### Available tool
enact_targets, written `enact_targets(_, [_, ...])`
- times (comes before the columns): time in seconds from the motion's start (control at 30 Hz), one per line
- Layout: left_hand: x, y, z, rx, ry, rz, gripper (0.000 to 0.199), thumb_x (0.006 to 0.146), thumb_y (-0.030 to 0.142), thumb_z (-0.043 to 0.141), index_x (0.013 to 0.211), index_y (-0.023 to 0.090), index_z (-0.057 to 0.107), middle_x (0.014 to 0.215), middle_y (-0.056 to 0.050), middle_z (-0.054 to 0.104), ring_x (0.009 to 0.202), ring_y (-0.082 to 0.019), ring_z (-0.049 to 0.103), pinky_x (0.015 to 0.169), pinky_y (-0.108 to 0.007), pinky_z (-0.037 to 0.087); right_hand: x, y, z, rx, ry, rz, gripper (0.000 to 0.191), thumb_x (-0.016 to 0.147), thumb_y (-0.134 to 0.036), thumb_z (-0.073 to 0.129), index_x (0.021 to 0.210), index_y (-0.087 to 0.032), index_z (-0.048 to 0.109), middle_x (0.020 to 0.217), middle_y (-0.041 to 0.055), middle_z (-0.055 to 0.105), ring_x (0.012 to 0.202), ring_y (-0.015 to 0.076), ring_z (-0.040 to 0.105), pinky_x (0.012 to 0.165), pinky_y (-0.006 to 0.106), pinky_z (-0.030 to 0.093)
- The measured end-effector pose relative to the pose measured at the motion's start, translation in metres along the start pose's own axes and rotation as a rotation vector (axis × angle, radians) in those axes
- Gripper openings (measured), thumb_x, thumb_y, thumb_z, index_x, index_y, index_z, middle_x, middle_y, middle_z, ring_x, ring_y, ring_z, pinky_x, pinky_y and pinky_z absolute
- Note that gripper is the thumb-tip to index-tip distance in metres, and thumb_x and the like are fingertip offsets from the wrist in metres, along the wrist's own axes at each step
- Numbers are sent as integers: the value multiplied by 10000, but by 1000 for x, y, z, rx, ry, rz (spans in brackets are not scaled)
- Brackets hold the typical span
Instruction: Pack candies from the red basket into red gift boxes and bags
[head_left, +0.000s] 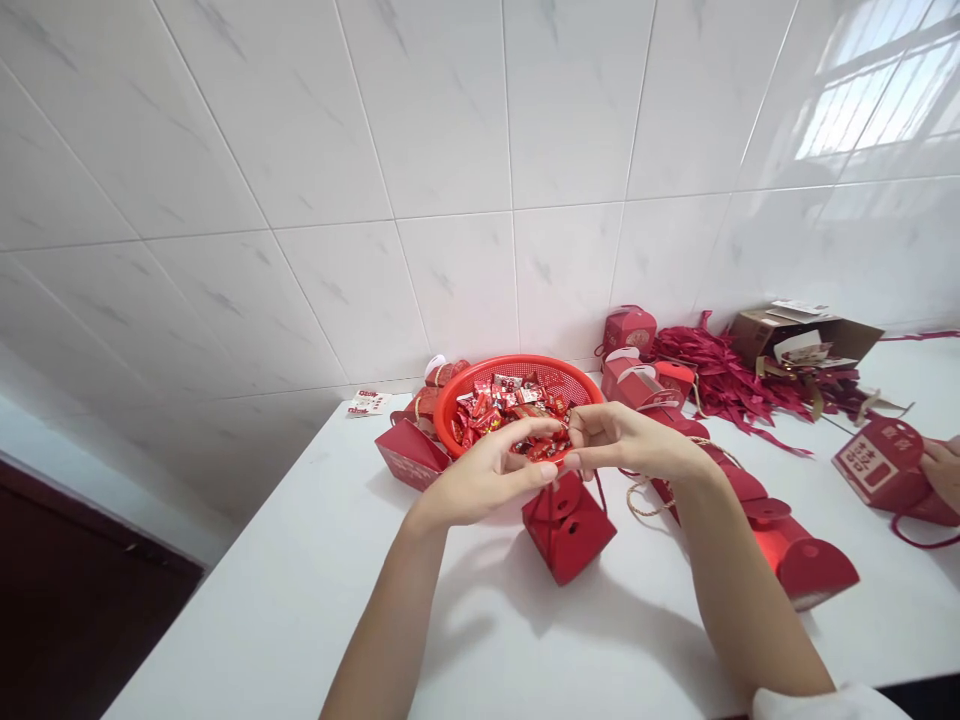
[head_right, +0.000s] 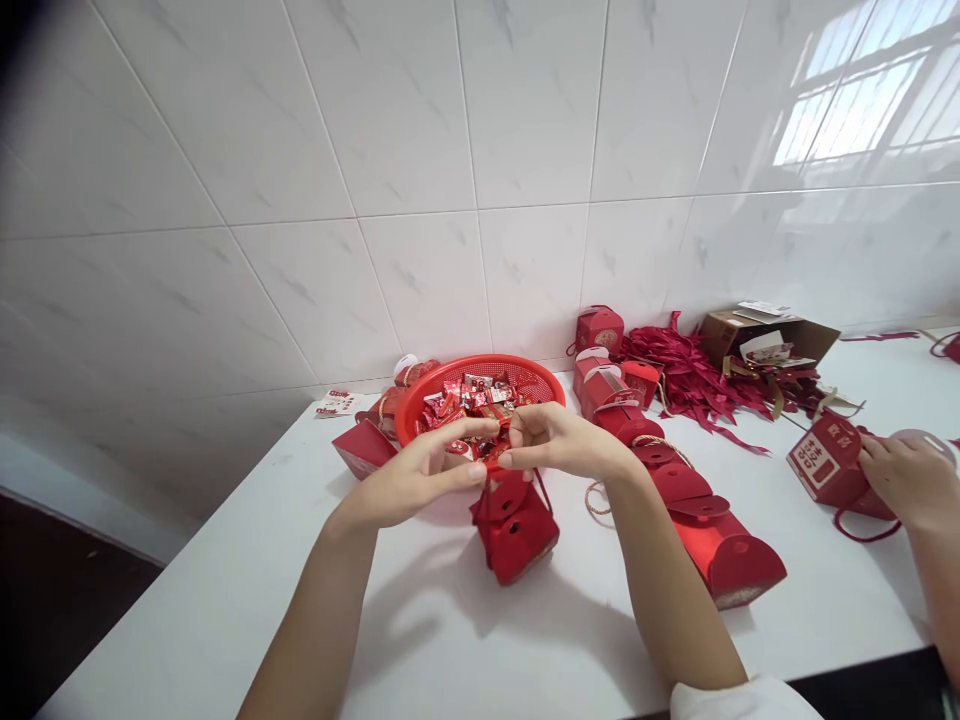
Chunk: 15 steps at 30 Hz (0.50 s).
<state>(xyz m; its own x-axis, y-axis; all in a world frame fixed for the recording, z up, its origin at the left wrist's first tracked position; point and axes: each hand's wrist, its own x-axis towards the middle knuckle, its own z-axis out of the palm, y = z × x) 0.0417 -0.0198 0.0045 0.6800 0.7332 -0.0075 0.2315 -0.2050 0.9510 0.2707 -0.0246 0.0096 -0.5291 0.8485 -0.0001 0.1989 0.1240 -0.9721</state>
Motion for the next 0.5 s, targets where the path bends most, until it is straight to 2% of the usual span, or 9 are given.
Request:
enact_targets(0.07, [-4, 5, 2, -122, -1, 96, 494, 913, 395, 617, 1370, 236, 517, 1127, -80, 679, 987, -219, 671, 913, -367, 518, -2, -2, 4, -8, 6, -17, 366, 716, -429, 801, 727, -181, 532, 662, -32, 577, 630, 113, 535, 602, 242, 410])
enact_targets(0.13, [-5, 7, 6, -207, 12, 152, 476, 917, 370, 626, 1361, 235, 521, 1198, -94, 663, 1078, -242, 658, 963, -385, 512, -3, -3, 9, -76, 40, -17, 353, 712, -416, 795, 714, -178, 535, 644, -35, 558, 604, 104, 500, 571, 235, 383])
enact_targets(0.3, [-5, 10, 18, -276, 35, 227, 499, 897, 322, 668, 1372, 280, 524, 1420, -88, 548, 1295, -299, 550, 1068, -424, 483, 0, 1, 25, -309, 310, -80, 260, 728, -267, 700, 653, -194, 461, 610, -51, 490, 560, 94, 443, 512, 225, 333])
enact_targets(0.4, [-7, 12, 22, -269, 56, 311, 487, 880, 307, 695, 1348, 297, 559, 1493, -71, 485, 1341, -319, 510, 1126, -455, 437, -1, 0, 33, -323, 463, -190, 213, 723, -179, 604, 652, -207, 405, 619, -56, 449, 570, 93, 435, 507, 215, 332])
enact_targets(0.5, [-11, 14, 21, -283, 72, 363, 482, 871, 296, 708, 1334, 307, 574, 1525, -69, 448, 1342, -337, 509, 1132, -482, 431, -9, -9, 33, -316, 598, -258, 138, 728, -171, 574, 679, -204, 450, 640, -40, 499, 587, 102, 470, 519, 217, 365])
